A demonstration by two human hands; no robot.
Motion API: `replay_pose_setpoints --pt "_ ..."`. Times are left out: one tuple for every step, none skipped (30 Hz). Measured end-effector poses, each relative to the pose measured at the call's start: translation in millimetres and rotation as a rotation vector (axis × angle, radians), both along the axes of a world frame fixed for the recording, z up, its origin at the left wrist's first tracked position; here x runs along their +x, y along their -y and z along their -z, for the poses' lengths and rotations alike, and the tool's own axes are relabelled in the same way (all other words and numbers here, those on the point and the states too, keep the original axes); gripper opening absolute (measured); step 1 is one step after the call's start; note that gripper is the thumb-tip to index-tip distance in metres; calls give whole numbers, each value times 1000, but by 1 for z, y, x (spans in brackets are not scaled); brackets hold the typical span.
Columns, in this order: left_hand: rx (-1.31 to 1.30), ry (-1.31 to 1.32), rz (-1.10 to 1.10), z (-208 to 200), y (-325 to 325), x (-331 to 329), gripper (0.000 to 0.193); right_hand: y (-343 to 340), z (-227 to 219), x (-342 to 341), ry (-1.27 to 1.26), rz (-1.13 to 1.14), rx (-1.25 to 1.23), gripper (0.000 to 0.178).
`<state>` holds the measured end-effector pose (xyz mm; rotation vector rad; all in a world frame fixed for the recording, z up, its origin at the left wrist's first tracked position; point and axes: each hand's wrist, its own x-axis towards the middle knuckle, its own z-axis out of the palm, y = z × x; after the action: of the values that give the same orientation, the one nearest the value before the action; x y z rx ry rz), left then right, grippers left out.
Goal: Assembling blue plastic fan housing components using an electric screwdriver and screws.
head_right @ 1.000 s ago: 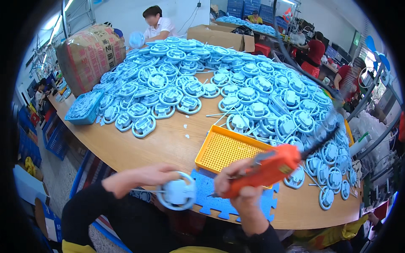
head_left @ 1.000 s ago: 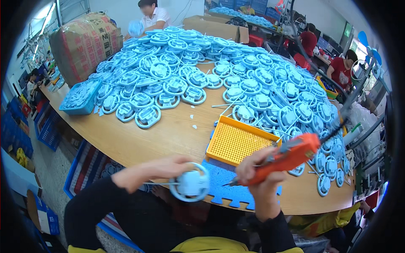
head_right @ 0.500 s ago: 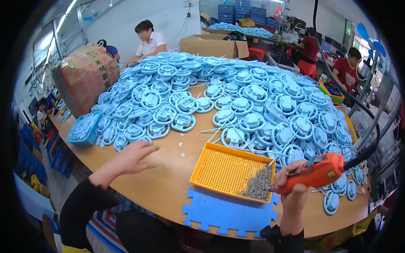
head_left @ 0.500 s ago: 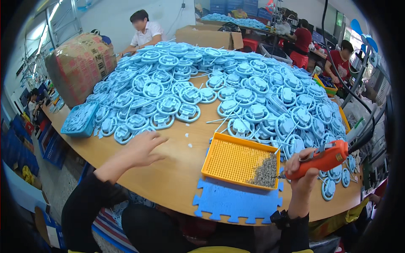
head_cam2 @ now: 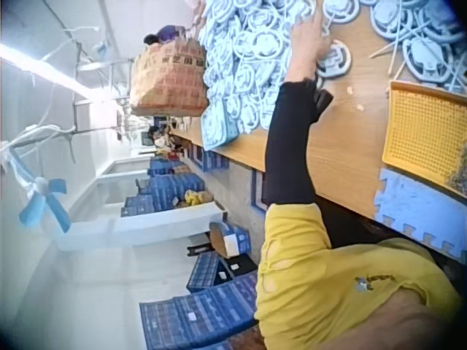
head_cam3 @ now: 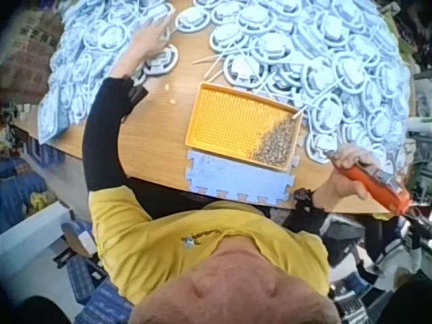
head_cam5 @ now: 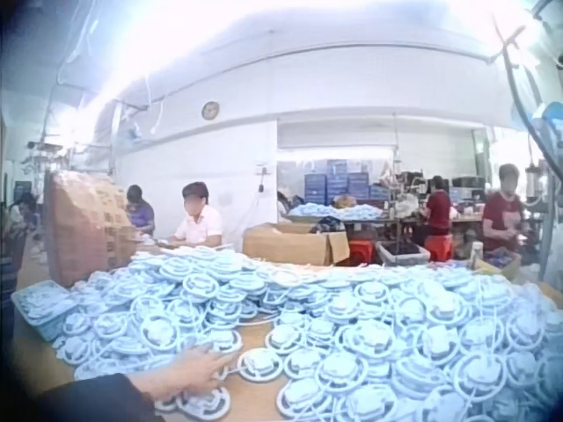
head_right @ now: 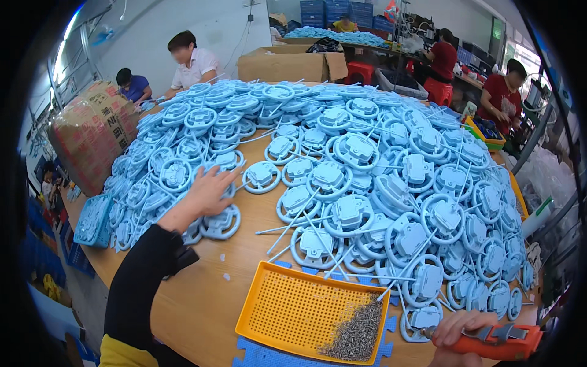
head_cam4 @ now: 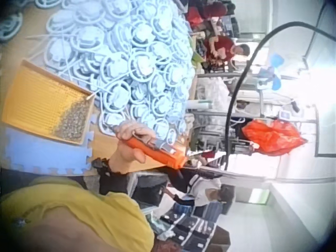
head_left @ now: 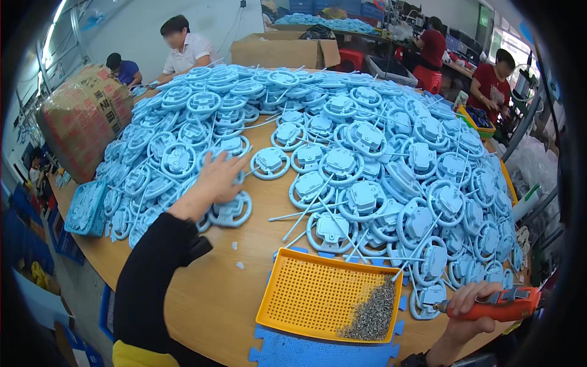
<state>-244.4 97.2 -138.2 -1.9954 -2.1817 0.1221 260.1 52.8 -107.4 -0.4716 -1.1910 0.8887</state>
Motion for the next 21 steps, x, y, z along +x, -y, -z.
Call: replay_pose_setpoints --pt "-109 10 -21 -3 5 -1 79 -2 2 1 -14 15 17 67" --pt "-211 22 -36 -6 1 2 78 -3 -1 2 -14 34 19 67" --pt "-210 22 -12 -6 -10 7 78 -3 -4 5 -11 62 11 66" --pt "-144 32 -7 -10 -14 12 77 -6 -5 7 -17 72 6 66" --pt "-79 46 5 -11 -23 19 75 -7 -4 8 -45 82 17 66" --pt "-74 50 22 -10 -40 25 75 -8 -4 9 -41 99 23 66" --pt "34 63 119 -15 -55 28 76 -8 -7 8 -57 77 29 65" --pt "135 86 231 -10 -79 33 76 -9 -6 7 -61 70 30 65" --pt "142 94 245 -3 -107 40 76 -9 -7 5 -66 74 21 65" --pt "186 305 253 11 -143 52 76 -10 -5 6 -47 103 28 65" --pt "226 509 260 11 -167 70 76 -9 -3 8 -52 83 17 65" --pt "230 520 288 8 -187 90 76 -9 -2 11 -58 62 6 65" --pt "318 571 343 4 -204 118 78 -7 -2 15 -20 53 4 66" --pt "415 620 399 -3 -219 142 79 -7 -1 16 -6 95 20 66" --pt "351 484 477 -6 -223 157 83 -6 2 14 6 72 4 66" --pt "377 498 514 -13 -224 171 83 -7 -1 14 22 41 2 65" --pt "255 448 444 -14 -222 183 81 -6 -2 15 21 -1 -18 65" --pt "134 389 368 -15 -220 194 79 -6 -2 16 16 -48 -38 64" --pt "150 394 373 -15 -216 205 73 -1 -5 17 24 -7 -29 64" --pt "161 394 370 -11 -212 215 67 1 -5 19 6 -37 -34 63" --pt "192 439 406 1 -209 220 61 2 -5 22 -15 -71 -41 62"
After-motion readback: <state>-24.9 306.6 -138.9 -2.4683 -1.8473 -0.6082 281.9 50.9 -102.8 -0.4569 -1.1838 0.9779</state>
